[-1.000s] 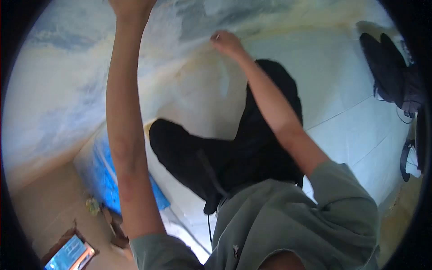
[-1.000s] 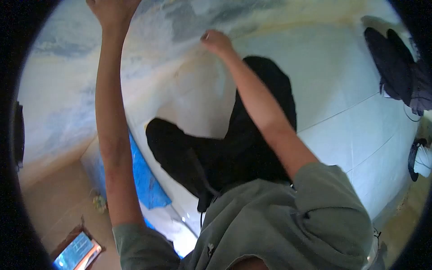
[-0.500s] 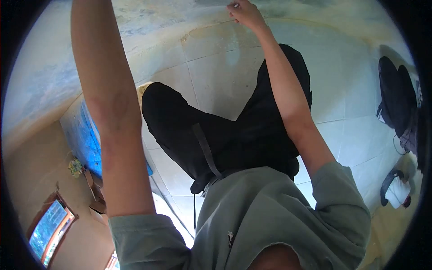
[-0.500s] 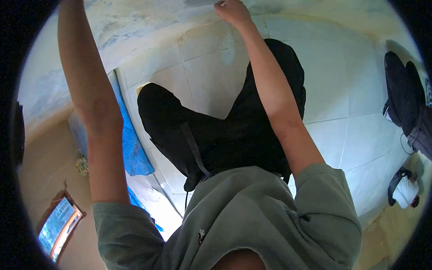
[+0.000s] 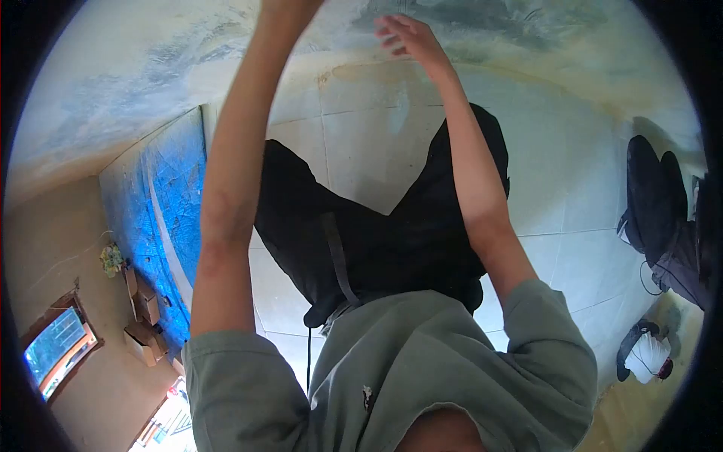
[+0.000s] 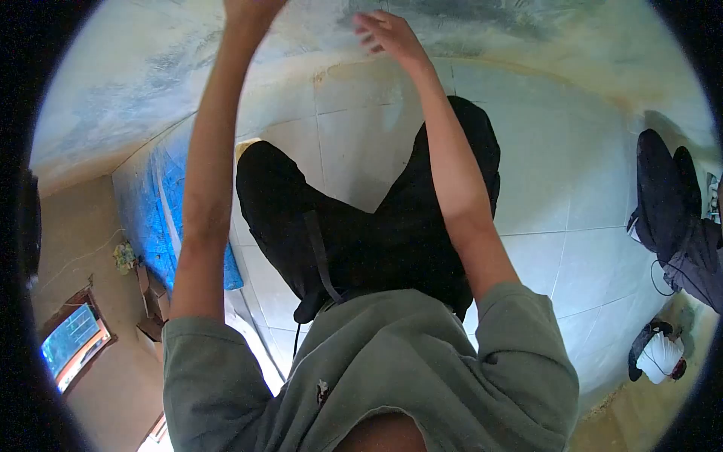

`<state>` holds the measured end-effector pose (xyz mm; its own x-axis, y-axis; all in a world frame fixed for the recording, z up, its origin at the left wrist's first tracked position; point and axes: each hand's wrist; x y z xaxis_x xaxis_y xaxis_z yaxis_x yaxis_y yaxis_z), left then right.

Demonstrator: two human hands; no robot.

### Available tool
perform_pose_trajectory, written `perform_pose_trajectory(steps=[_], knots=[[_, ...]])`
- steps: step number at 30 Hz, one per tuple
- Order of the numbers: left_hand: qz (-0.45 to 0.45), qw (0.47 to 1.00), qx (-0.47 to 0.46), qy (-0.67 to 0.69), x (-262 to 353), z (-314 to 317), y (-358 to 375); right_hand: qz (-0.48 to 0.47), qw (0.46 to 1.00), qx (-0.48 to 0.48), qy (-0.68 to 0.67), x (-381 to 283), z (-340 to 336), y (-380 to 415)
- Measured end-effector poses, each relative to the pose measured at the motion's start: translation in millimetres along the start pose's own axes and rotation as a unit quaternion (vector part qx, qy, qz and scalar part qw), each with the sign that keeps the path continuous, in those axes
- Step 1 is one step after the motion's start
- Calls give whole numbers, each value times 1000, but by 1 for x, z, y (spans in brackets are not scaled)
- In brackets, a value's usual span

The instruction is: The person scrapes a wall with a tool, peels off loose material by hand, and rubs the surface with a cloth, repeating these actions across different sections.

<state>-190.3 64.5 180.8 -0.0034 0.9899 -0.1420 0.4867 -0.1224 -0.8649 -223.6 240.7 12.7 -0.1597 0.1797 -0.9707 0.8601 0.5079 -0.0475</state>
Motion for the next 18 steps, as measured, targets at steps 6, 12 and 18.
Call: perform_pose_trajectory(steps=[6, 12, 18], knots=[[-96, 929, -218, 282, 57, 26, 76, -40, 888, 3, -458, -73, 7, 8], [-12, 902, -279, 328, 58, 7, 101, 12, 912, 168, -373, -40, 1, 13], [-22, 868, -317, 382, 40, -25, 64, 6, 949, 153, -277, -35, -3, 6]])
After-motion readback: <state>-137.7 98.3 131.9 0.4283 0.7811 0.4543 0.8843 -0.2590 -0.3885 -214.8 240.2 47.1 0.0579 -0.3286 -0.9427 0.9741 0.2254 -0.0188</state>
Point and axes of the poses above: each hand's wrist, its own y-axis away from the middle knuckle, its own z-axis out of the palm, x = y × z, and after that the axes turned 3 degrees about x, right-handed
